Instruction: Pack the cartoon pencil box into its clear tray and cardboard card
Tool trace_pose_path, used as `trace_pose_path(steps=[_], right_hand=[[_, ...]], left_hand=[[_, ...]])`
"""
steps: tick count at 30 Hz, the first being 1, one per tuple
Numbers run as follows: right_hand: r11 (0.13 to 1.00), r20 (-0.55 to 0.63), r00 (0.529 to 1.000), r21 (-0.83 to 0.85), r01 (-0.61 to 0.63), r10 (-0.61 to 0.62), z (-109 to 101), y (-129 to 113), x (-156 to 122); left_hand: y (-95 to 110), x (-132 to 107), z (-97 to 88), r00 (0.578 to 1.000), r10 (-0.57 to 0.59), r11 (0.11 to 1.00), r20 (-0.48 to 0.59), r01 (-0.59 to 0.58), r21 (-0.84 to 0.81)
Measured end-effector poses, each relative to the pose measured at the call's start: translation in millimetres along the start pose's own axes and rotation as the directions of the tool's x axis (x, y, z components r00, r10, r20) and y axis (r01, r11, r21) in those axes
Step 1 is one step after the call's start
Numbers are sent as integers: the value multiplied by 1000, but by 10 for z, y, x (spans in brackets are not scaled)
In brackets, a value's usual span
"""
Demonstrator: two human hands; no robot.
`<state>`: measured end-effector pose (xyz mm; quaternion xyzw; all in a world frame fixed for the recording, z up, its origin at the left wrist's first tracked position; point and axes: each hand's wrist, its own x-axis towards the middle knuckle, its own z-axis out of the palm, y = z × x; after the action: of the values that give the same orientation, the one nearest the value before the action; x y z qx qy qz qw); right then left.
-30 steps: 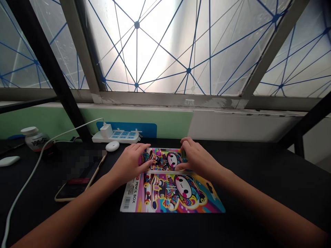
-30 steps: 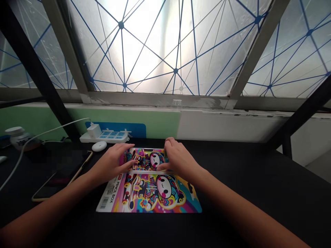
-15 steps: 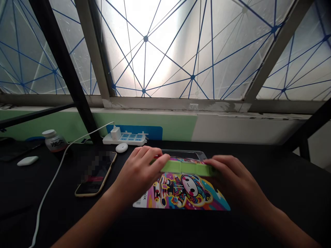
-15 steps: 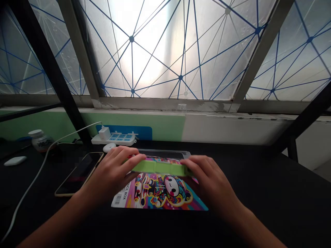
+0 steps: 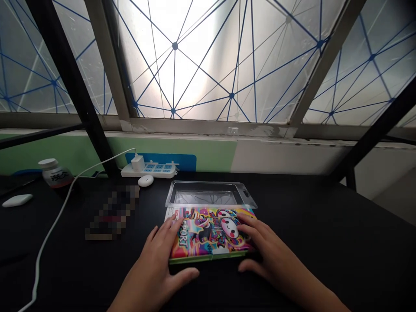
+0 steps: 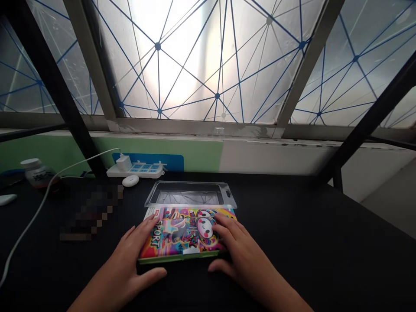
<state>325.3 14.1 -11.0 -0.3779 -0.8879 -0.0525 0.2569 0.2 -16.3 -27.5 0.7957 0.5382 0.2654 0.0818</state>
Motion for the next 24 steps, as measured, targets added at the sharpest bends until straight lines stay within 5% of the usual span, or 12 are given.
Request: trace_pose_path(steps=[5, 8, 16, 24], right_hand=[[954, 149, 969, 196, -226, 199, -106, 161, -70], [930, 240, 949, 254, -266, 205, -257, 237, 24], [996, 168, 985, 90, 21, -36, -275, 329, 298], [987, 143, 980, -65, 149, -138, -93, 290, 260]], left_hand=[[10, 21, -11, 997, -76, 993, 19, 77, -88], [24, 5, 4, 990, -139, 983, -3, 138, -119], [-23, 3, 14, 982, -188, 972, -20, 183, -146], [-64, 20, 22, 996, -72, 996, -61, 69, -54]])
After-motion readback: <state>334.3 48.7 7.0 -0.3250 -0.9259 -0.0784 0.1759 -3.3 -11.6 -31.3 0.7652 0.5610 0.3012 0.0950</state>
